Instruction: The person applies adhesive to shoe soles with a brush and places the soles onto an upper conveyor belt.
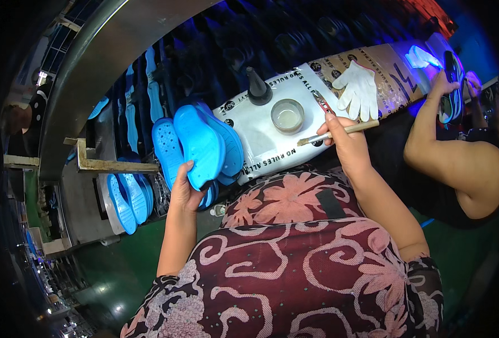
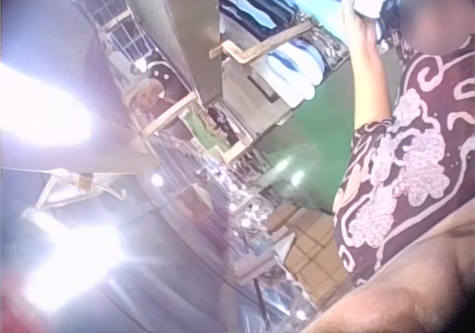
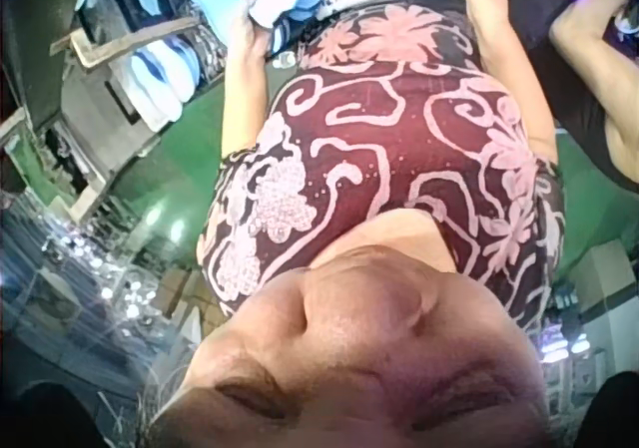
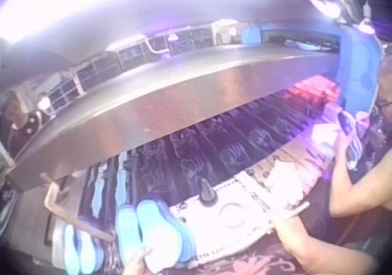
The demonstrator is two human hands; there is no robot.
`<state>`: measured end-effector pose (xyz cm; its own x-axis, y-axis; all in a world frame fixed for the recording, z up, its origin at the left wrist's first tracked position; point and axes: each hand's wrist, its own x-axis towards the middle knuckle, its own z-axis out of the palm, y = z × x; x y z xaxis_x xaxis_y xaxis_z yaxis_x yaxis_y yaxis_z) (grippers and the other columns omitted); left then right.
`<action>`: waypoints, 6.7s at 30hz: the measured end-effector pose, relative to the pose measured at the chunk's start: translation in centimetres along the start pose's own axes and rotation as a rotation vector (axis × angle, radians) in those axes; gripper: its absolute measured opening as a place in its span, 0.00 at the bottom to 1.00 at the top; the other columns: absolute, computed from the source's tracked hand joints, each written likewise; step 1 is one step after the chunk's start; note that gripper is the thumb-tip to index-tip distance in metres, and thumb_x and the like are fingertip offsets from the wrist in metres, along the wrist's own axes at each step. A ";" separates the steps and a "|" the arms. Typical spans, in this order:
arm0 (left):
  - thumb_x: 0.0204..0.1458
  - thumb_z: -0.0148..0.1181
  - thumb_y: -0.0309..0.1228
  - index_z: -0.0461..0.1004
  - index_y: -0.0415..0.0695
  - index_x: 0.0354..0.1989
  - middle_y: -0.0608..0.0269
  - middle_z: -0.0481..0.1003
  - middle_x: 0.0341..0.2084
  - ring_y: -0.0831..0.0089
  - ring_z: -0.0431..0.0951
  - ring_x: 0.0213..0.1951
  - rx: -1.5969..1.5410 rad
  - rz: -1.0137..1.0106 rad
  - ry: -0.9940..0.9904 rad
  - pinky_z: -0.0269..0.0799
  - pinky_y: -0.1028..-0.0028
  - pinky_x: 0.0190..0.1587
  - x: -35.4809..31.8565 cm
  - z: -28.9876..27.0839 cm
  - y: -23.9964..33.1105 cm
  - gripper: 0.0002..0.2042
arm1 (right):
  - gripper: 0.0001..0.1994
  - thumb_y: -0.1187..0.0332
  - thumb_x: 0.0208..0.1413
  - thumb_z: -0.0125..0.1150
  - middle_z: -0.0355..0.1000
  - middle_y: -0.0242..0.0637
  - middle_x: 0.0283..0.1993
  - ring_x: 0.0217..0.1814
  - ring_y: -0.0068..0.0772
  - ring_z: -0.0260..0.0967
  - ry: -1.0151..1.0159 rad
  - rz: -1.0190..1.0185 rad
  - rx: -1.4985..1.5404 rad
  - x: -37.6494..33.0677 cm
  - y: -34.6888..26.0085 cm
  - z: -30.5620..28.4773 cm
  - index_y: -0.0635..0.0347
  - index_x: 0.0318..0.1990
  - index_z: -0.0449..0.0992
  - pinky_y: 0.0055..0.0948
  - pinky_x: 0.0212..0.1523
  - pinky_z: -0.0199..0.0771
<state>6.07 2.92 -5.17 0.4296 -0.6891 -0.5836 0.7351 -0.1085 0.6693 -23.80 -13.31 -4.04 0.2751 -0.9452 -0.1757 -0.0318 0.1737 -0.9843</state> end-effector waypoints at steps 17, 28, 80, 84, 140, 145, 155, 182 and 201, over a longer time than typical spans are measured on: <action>0.46 0.57 0.21 0.49 0.33 0.59 0.49 0.68 0.47 0.65 0.73 0.47 0.637 0.846 -0.213 0.67 0.68 0.52 -3.1 9.5 -2.0 0.32 | 0.13 0.67 0.54 0.57 0.67 0.34 0.17 0.23 0.35 0.63 -0.301 -0.865 -0.336 -1.3 -6.6 4.5 0.60 0.19 0.75 0.32 0.32 0.62; 0.43 0.58 0.18 0.48 0.36 0.61 0.48 0.71 0.42 0.64 0.77 0.40 0.794 1.169 -0.239 0.73 0.70 0.44 -2.1 8.6 -3.2 0.35 | 0.11 0.68 0.51 0.59 0.65 0.35 0.17 0.22 0.38 0.61 -0.251 -1.026 -0.495 -1.1 -5.3 4.8 0.59 0.19 0.74 0.34 0.38 0.63; 0.40 0.59 0.15 0.34 0.47 0.68 0.53 0.74 0.35 0.66 0.79 0.32 0.870 1.555 -0.290 0.74 0.71 0.36 0.0 7.7 -3.9 0.48 | 0.10 0.67 0.52 0.58 0.69 0.34 0.18 0.23 0.35 0.66 -0.335 -0.995 -0.569 -1.7 -5.1 5.0 0.58 0.20 0.76 0.35 0.43 0.66; 0.40 0.60 0.16 0.39 0.43 0.66 0.53 0.75 0.34 0.66 0.78 0.31 0.861 1.517 -0.260 0.74 0.72 0.35 -0.4 7.6 -3.9 0.45 | 0.10 0.66 0.52 0.58 0.70 0.33 0.18 0.24 0.34 0.67 -0.264 -0.931 -0.435 -2.1 -4.9 4.9 0.58 0.21 0.76 0.35 0.44 0.66; 0.40 0.60 0.27 0.65 0.32 0.48 0.42 0.71 0.40 0.49 0.71 0.45 1.707 0.943 0.529 0.65 0.62 0.51 0.9 -9.8 2.8 0.24 | 0.15 0.61 0.59 0.54 0.68 0.30 0.19 0.23 0.20 0.63 0.022 -0.290 0.033 0.8 0.9 -4.4 0.62 0.26 0.78 0.23 0.26 0.63; 0.39 0.57 0.30 0.63 0.28 0.49 0.41 0.73 0.40 0.56 0.75 0.40 1.422 0.503 0.444 0.69 0.65 0.46 3.0 -16.2 1.7 0.27 | 0.15 0.62 0.59 0.54 0.71 0.33 0.22 0.25 0.23 0.66 -0.053 -0.260 -0.006 0.4 0.8 -1.9 0.61 0.26 0.78 0.25 0.28 0.66; 0.47 0.58 0.30 0.64 0.37 0.53 0.54 0.72 0.46 0.60 0.75 0.47 0.098 -0.002 -0.020 0.74 0.61 0.46 -1.9 -7.8 4.0 0.23 | 0.14 0.63 0.61 0.51 0.68 0.29 0.23 0.26 0.18 0.62 0.035 -0.272 -0.069 1.8 -0.8 -1.4 0.61 0.30 0.76 0.20 0.30 0.64; 0.48 0.56 0.29 0.61 0.36 0.52 0.53 0.74 0.36 0.68 0.78 0.27 0.166 0.057 -0.113 0.74 0.77 0.20 -3.6 -1.7 -0.4 0.22 | 0.13 0.59 0.54 0.59 0.73 0.38 0.27 0.30 0.35 0.70 -0.045 -0.370 -0.509 7.5 2.1 3.0 0.61 0.27 0.78 0.28 0.34 0.68; 0.54 0.53 0.22 0.59 0.35 0.47 0.54 0.73 0.31 0.74 0.74 0.25 0.628 0.819 -0.243 0.72 0.76 0.29 -2.0 9.1 -3.3 0.14 | 0.09 0.68 0.52 0.59 0.70 0.36 0.20 0.24 0.36 0.65 -0.250 -0.937 -0.364 -0.4 -5.2 4.5 0.61 0.23 0.77 0.31 0.32 0.62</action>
<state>-1.97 -1.88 -2.04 0.5034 -0.8370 0.2144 -0.1638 0.1512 0.9748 -19.40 -12.58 1.27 0.5301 -0.5665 0.6309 0.0206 -0.7352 -0.6775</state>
